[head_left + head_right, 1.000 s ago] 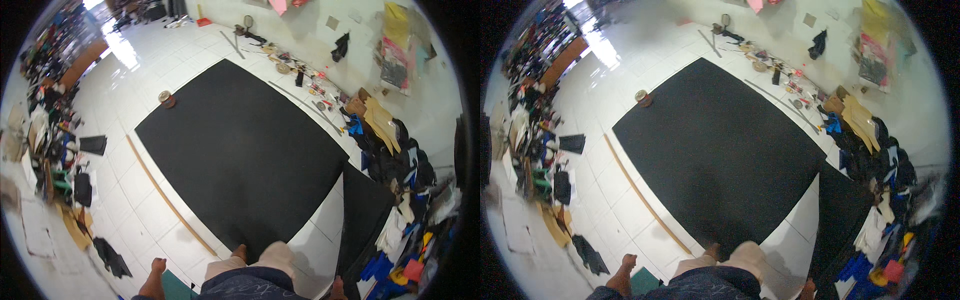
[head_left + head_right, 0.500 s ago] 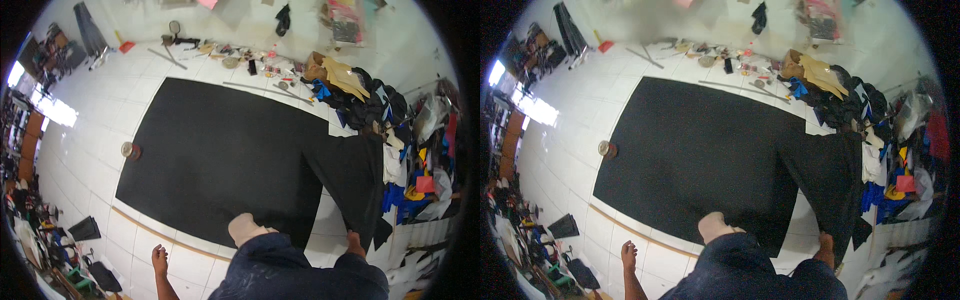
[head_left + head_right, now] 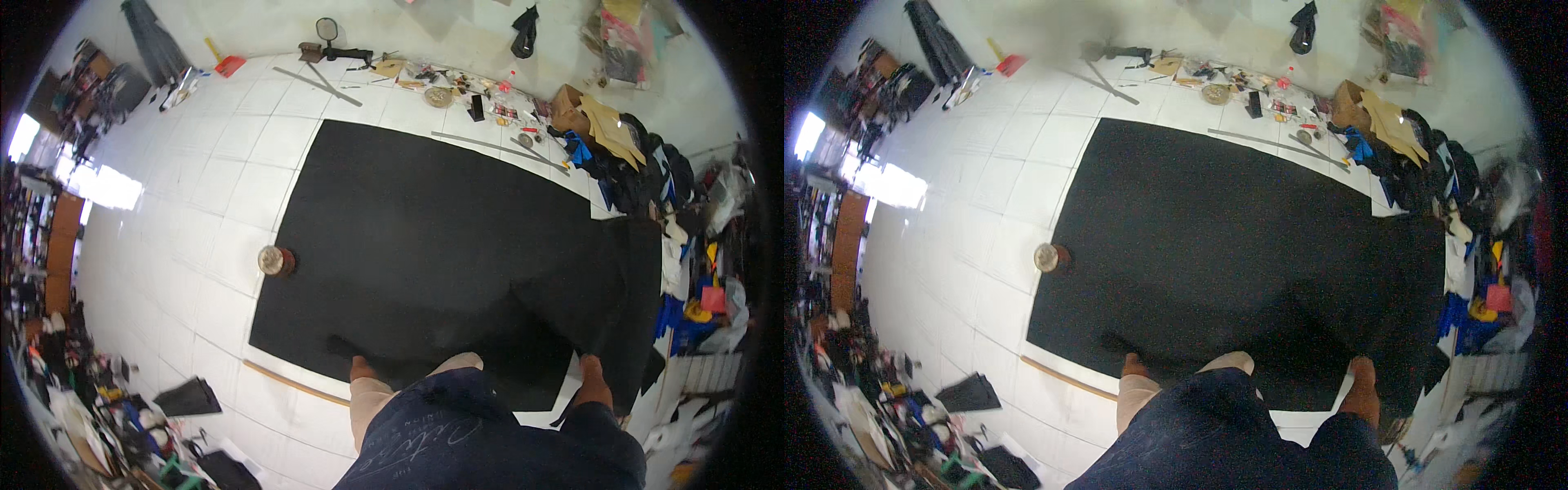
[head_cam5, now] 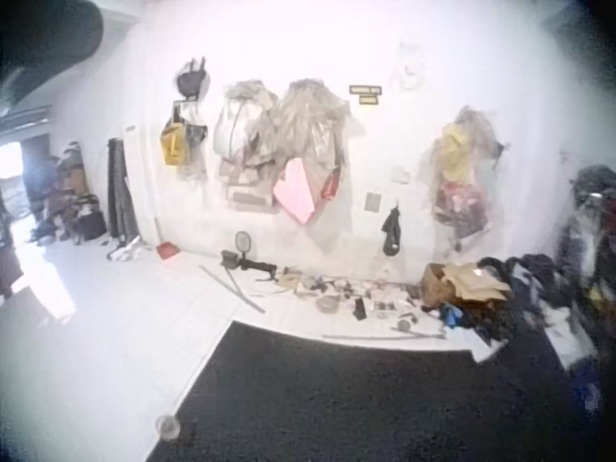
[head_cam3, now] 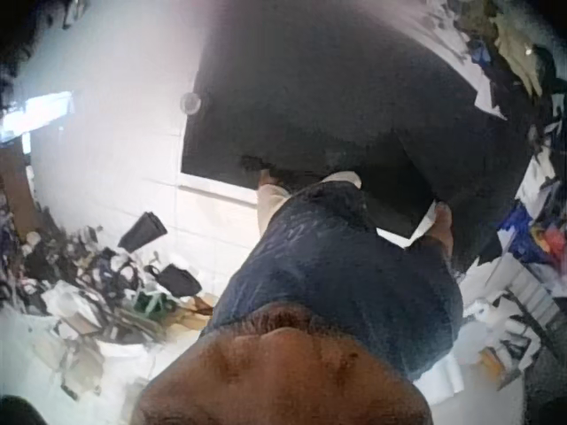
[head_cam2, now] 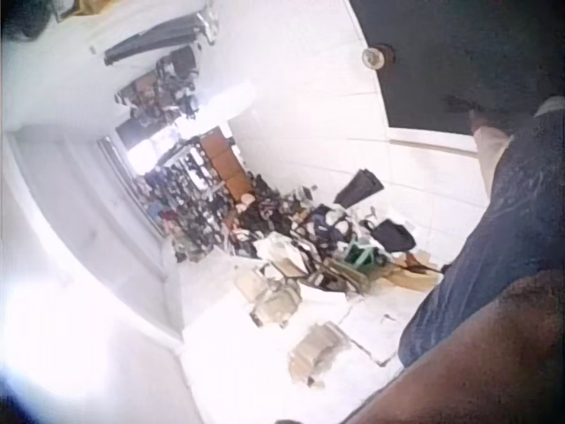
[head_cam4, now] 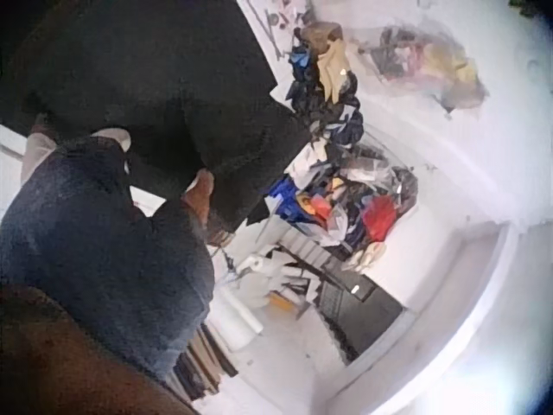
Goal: The person smooths out a large sheet of black fabric on a floor, aligns a wooden pole as a guide, and cuts the fabric into sections using shears.
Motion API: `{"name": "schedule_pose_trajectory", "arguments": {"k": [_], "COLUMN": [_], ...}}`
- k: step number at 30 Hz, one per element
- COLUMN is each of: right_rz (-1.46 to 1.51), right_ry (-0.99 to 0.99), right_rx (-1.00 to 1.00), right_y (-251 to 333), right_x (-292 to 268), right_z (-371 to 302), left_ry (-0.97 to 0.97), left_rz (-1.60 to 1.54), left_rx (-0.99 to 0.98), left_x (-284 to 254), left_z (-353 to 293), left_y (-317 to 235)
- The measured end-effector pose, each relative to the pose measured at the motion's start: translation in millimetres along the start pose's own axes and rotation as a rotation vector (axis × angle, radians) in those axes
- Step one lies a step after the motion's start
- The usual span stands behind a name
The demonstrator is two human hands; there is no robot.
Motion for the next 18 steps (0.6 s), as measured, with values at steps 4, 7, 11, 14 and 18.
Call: {"name": "schedule_pose_trajectory", "arguments": {"k": [4, 7, 11, 14, 18], "right_rz": [-0.028, 0.295, 0.534, 0.635, 0.671], "right_ry": [-0.216, -0.078, -0.167, -0.181, -0.249], "right_rx": [-0.003, 0.105, 0.369, 0.447, 0.548], "right_y": [-39, 110, 186, 226, 276], "right_x": [-10, 9, -37, -45, -29], "right_z": [-42, -106, -210, -238, -272], "left_ry": [0.002, -0.312, -0.298, -0.149, 0.025], "left_rz": [0.057, 0.183, 0.18, 0.252, 0.232], "left_rx": [0.162, 0.364, 0.637, 1.067, 0.999], "left_x": [-147, -386, -480, -435, -399], "left_z": [125, 177, 237, 209, 227], "left_y": [-121, -251, -546, -745, -808]}}
Point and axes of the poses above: each hand's wrist, its own z-axis towards the middle knuckle, its own x-axis out of the palm, y = z × x, the point moved 6 cm from there along z, towards the middle knuckle, and after that the axes turned 4 degrees about y, right-handed, at the moved point
